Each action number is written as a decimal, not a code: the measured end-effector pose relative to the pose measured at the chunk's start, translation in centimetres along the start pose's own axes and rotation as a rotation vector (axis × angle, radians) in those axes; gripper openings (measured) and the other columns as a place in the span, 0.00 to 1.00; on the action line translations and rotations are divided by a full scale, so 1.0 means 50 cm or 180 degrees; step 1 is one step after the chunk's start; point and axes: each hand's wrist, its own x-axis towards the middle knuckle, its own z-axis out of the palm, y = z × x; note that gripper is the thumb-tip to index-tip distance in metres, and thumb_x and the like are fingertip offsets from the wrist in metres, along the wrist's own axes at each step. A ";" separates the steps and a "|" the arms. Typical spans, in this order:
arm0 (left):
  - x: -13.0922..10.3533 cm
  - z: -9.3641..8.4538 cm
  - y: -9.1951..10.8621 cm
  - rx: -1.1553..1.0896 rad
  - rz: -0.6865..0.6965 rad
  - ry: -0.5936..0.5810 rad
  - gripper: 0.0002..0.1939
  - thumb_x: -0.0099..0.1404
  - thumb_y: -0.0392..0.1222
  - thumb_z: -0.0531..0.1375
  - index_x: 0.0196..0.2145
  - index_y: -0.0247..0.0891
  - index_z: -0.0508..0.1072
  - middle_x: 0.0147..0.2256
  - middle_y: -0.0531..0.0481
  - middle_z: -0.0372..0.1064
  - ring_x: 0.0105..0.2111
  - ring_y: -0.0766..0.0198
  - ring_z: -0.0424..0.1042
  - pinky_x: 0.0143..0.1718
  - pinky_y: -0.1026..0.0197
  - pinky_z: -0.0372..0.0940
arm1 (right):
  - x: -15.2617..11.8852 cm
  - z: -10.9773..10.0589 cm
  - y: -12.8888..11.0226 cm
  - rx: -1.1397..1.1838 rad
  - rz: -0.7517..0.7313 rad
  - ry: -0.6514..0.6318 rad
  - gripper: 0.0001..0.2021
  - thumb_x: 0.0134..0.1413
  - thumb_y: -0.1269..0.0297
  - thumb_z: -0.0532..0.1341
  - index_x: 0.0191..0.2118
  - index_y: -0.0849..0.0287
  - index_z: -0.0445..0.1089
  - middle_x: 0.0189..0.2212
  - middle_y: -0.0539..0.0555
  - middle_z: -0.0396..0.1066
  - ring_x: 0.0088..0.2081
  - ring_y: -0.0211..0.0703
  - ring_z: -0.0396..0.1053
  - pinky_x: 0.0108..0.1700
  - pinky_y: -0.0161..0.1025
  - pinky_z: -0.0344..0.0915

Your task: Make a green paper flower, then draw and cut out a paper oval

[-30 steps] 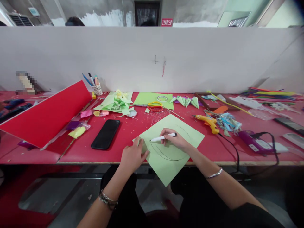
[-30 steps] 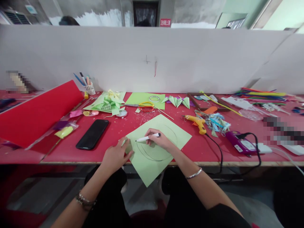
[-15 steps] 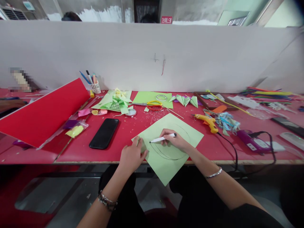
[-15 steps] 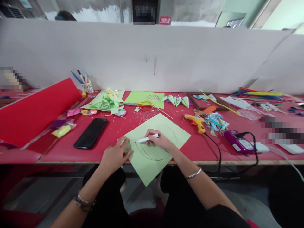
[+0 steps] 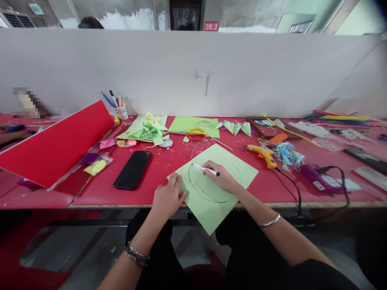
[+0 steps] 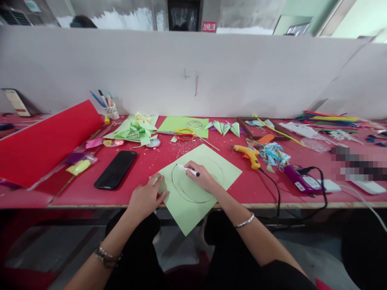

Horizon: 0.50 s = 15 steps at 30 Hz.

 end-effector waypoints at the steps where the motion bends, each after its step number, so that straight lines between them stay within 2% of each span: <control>1: 0.000 -0.001 0.000 0.0004 -0.0002 -0.0003 0.27 0.66 0.51 0.46 0.58 0.32 0.57 0.59 0.39 0.53 0.37 0.57 0.72 0.38 0.56 0.65 | 0.001 0.000 0.005 -0.0076 -0.0013 0.0071 0.07 0.54 0.63 0.53 0.36 0.57 0.65 0.31 0.50 0.68 0.32 0.39 0.63 0.35 0.35 0.57; 3: 0.000 -0.001 0.000 0.0006 -0.0014 -0.0006 0.27 0.66 0.51 0.45 0.58 0.33 0.57 0.59 0.39 0.53 0.38 0.57 0.72 0.38 0.56 0.65 | 0.002 0.001 0.013 -0.0211 -0.0008 0.0224 0.07 0.54 0.62 0.53 0.36 0.57 0.65 0.31 0.50 0.68 0.33 0.41 0.63 0.35 0.36 0.57; 9: 0.001 0.000 0.000 0.0023 -0.0013 0.0011 0.27 0.66 0.51 0.45 0.58 0.32 0.57 0.59 0.39 0.53 0.38 0.57 0.72 0.38 0.57 0.65 | -0.003 0.001 0.024 -0.0431 0.0111 0.0699 0.06 0.53 0.61 0.52 0.34 0.55 0.63 0.27 0.49 0.66 0.29 0.41 0.62 0.32 0.37 0.57; 12: 0.000 -0.003 0.002 0.0055 -0.0025 -0.0011 0.27 0.67 0.51 0.45 0.58 0.32 0.57 0.59 0.38 0.53 0.37 0.57 0.72 0.37 0.57 0.65 | -0.010 -0.010 0.034 -0.0444 0.0244 0.1133 0.05 0.53 0.62 0.52 0.35 0.55 0.61 0.25 0.48 0.65 0.26 0.40 0.62 0.31 0.37 0.58; 15: -0.003 -0.008 0.006 0.0071 -0.0050 -0.0061 0.27 0.67 0.51 0.45 0.58 0.33 0.57 0.59 0.36 0.53 0.35 0.58 0.73 0.36 0.57 0.65 | -0.024 -0.039 0.049 -0.0389 0.0381 0.1642 0.07 0.54 0.61 0.51 0.38 0.55 0.59 0.24 0.48 0.63 0.24 0.39 0.62 0.29 0.37 0.59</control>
